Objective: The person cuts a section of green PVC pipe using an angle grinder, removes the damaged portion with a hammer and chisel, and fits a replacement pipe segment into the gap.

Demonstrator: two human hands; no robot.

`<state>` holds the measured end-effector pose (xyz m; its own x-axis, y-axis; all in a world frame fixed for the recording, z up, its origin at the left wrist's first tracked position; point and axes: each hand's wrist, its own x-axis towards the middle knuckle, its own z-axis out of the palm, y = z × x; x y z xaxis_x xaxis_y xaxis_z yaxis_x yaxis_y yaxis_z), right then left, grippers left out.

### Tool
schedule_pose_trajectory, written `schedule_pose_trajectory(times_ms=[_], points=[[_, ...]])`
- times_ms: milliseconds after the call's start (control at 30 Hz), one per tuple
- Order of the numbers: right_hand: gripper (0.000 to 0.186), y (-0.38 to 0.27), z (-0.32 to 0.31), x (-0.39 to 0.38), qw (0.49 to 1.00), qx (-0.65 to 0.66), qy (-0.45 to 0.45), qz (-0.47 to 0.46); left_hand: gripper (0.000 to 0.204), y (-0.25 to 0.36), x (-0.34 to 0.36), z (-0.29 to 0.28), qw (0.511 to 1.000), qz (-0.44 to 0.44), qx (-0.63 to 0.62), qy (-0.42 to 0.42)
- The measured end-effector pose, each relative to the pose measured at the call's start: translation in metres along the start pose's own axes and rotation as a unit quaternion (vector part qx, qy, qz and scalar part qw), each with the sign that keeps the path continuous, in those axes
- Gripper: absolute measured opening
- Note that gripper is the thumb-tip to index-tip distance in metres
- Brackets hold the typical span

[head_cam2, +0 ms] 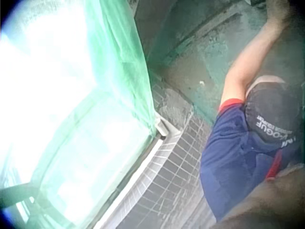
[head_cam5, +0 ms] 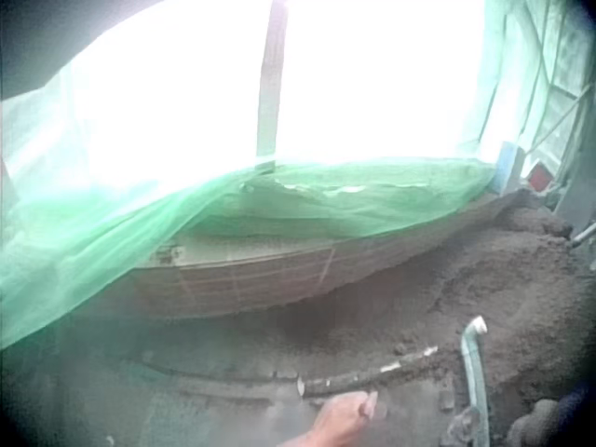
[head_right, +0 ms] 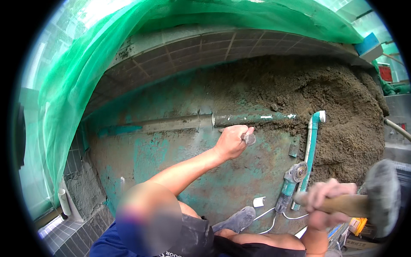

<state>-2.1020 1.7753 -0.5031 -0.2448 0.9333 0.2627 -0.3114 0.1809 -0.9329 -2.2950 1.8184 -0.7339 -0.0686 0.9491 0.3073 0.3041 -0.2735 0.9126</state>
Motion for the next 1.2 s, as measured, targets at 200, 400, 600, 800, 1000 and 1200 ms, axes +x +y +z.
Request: schedule_pose_trajectory(times_ms=[200, 400, 600, 800, 1000, 1200], points=[[0.037, 0.033, -0.022, -0.009, 0.821, -0.384, -0.047, 0.419, 0.039, -0.007, -0.004, 0.009, 1.000, -0.007, -0.009, -0.011], [0.036, 0.014, -0.026, -0.020, 0.981, -0.159, -0.030, 0.110, 0.037, -0.008, -0.009, 0.001, 0.999, 0.037, -0.022, 0.015], [0.037, 0.054, -0.041, -0.024, 0.874, -0.372, -0.081, 0.301, 0.037, -0.011, -0.009, 0.012, 0.999, 0.052, -0.002, -0.005], [0.044, 0.029, -0.008, -0.024, 0.999, 0.014, 0.005, 0.029, 0.038, -0.006, -0.014, 0.002, 0.999, 0.040, -0.003, -0.012], [0.054, 0.058, -0.046, -0.046, 0.872, -0.323, -0.042, 0.366, 0.034, -0.012, -0.022, 0.010, 0.997, 0.072, 0.015, -0.040], [0.055, 0.089, -0.093, -0.098, 0.958, -0.261, -0.047, 0.109, 0.033, -0.008, -0.022, 0.024, 0.994, 0.106, 0.015, -0.028]])
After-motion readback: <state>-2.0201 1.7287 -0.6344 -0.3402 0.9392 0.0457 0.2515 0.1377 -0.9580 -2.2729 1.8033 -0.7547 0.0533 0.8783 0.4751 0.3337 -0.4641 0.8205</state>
